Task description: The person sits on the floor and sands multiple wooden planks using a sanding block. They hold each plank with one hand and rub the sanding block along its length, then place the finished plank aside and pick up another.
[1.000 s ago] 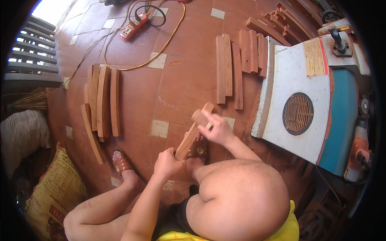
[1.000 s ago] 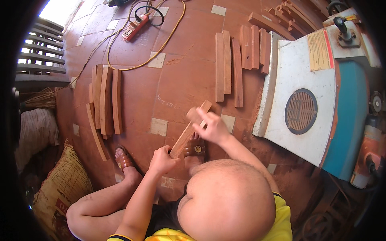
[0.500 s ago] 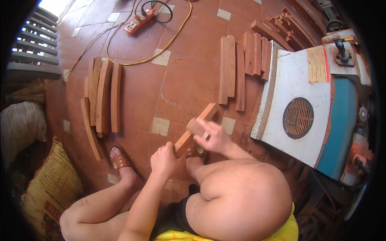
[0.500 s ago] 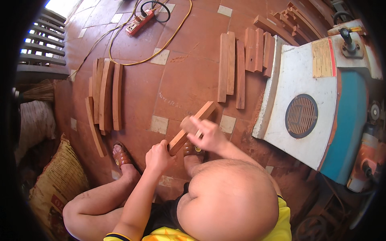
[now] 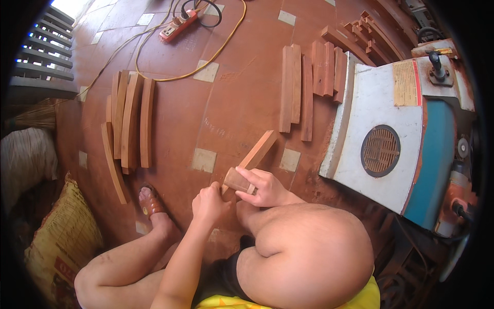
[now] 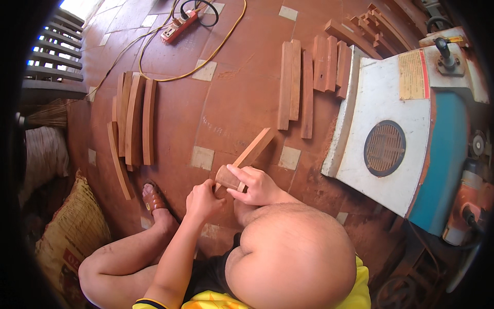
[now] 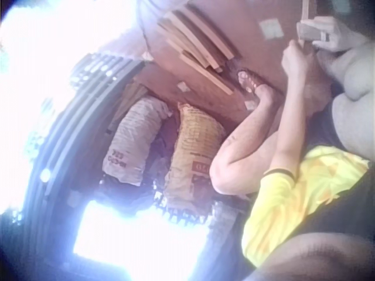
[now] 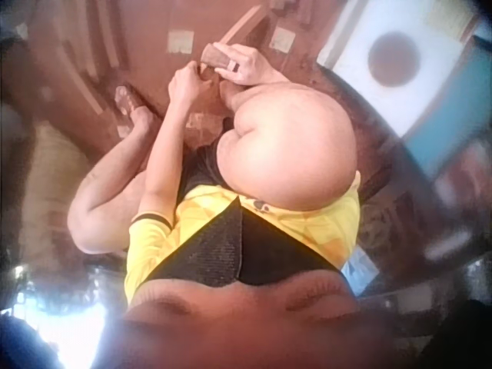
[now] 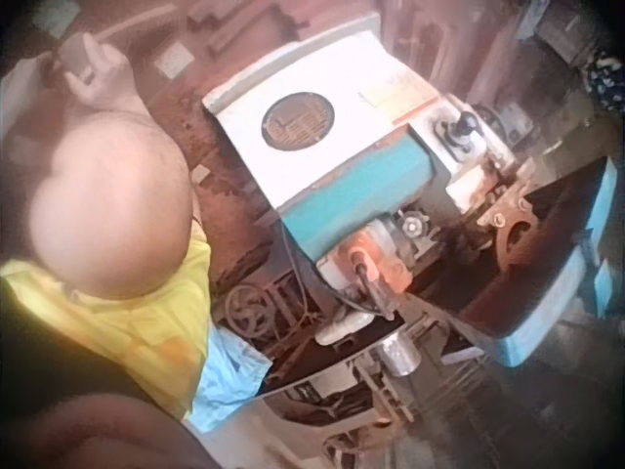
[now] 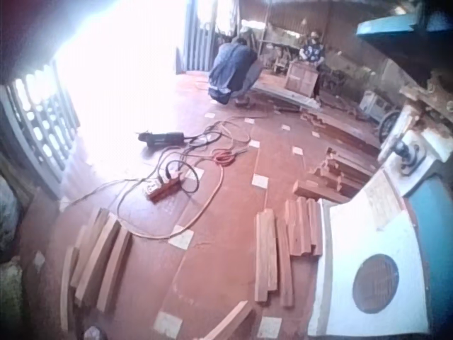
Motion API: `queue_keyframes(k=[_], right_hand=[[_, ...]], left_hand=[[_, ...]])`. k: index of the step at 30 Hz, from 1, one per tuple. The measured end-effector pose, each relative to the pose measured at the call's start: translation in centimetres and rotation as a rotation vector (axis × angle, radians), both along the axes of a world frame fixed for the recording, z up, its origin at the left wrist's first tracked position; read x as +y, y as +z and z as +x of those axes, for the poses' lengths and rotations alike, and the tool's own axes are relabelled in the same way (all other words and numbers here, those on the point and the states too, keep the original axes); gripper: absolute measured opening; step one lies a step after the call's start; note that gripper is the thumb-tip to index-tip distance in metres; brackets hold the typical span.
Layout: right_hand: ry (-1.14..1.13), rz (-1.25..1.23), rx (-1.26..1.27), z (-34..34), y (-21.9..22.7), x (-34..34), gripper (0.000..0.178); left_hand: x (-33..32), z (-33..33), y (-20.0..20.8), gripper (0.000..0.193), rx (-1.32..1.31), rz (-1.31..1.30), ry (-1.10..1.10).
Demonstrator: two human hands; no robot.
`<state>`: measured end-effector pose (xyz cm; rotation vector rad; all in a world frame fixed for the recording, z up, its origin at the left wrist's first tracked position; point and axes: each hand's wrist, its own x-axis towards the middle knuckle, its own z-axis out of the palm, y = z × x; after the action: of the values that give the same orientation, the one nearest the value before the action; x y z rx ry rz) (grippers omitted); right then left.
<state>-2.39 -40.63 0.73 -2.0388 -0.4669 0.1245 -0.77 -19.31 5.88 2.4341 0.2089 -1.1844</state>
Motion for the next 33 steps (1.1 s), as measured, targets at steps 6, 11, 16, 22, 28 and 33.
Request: queue_keyframes(k=[6,11,16,22,28,33], right_hand=[[-0.484,-0.238,-0.004,4.1,-4.5,-7.4,0.067],[-0.222,-0.118,0.024,1.0,-1.3,-3.4,0.068],[-0.099,-0.113,0.007,1.1,-2.3,-4.6,0.07],[-0.272,-0.141,-0.037,2.0,-2.4,-4.2,0.066],[-0.087,-0.138,0.033,1.2,-1.3,-3.4,0.065],[-0.545,-0.22,0.019,4.6,-5.8,-7.8,0.064]], left_hand=[[-0.7,0.0,0.1,0.04,0.052,-0.052,0.065],[0.3,0.5,-0.6,0.04,0.163,-0.174,0.162],[0.0,0.3,-1.0,0.035,0.186,-0.239,0.218],[-0.1,1.2,-0.3,0.039,0.233,-0.224,0.2],[-0.2,0.0,-1.2,0.033,0.236,-0.28,0.252],[-0.4,0.8,-0.9,0.032,0.276,-0.306,0.231]])
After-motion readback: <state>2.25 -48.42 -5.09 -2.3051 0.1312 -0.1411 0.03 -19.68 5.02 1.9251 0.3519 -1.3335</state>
